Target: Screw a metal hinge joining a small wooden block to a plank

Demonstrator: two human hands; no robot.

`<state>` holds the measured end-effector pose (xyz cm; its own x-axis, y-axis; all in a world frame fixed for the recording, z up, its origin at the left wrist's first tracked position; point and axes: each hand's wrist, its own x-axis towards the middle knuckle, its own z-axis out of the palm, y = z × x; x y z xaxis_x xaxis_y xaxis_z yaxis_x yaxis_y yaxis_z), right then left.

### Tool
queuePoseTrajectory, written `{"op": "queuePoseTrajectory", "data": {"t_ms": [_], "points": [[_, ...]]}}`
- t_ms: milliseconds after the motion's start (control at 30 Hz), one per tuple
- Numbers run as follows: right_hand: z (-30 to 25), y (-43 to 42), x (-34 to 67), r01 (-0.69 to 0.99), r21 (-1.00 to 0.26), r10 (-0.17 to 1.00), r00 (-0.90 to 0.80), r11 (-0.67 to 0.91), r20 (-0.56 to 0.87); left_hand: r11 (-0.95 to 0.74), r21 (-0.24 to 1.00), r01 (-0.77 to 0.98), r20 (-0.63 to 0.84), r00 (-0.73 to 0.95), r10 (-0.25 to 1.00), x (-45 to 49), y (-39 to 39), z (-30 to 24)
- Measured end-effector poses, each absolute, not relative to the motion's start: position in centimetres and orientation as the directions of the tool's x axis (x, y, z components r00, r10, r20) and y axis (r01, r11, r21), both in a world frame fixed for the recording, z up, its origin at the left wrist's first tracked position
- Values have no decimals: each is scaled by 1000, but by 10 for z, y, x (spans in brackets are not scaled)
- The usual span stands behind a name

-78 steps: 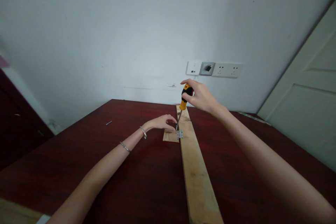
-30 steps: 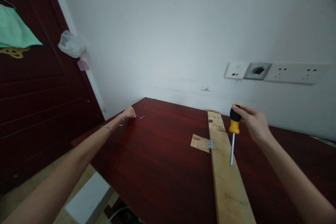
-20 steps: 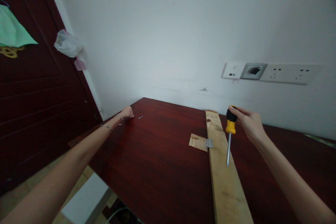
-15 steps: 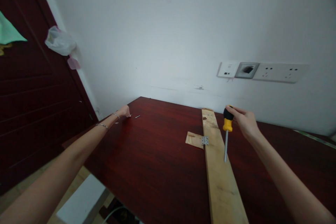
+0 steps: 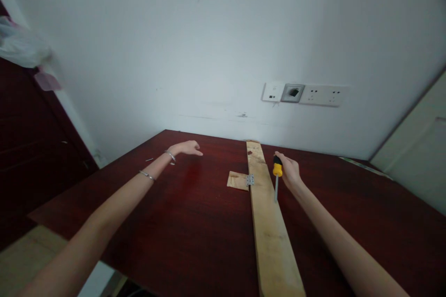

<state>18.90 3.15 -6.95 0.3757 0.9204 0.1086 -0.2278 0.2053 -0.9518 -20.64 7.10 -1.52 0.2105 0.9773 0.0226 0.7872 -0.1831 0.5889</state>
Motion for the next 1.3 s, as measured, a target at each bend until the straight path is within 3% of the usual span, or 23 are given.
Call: {"op": "queuePoseTrajectory", "data": {"t_ms": [200,333,800,1300], "points": [[-90,28,177,-339,-918,891,453,205,32,-430,654,622,118,477,871,-107,70,-57],[-94,26,168,-391,-893,875,484,220,4,-516,642,567,171,550,817,-64,69,-77],[-93,22,154,-533,-803,843,533,266,-75,-521,772,365,200,639,743,-23,84,-101],[-97,21,143,-518,-790,827,562,328,-25,-488,787,377,190,604,774,-29,88,-101]]}}
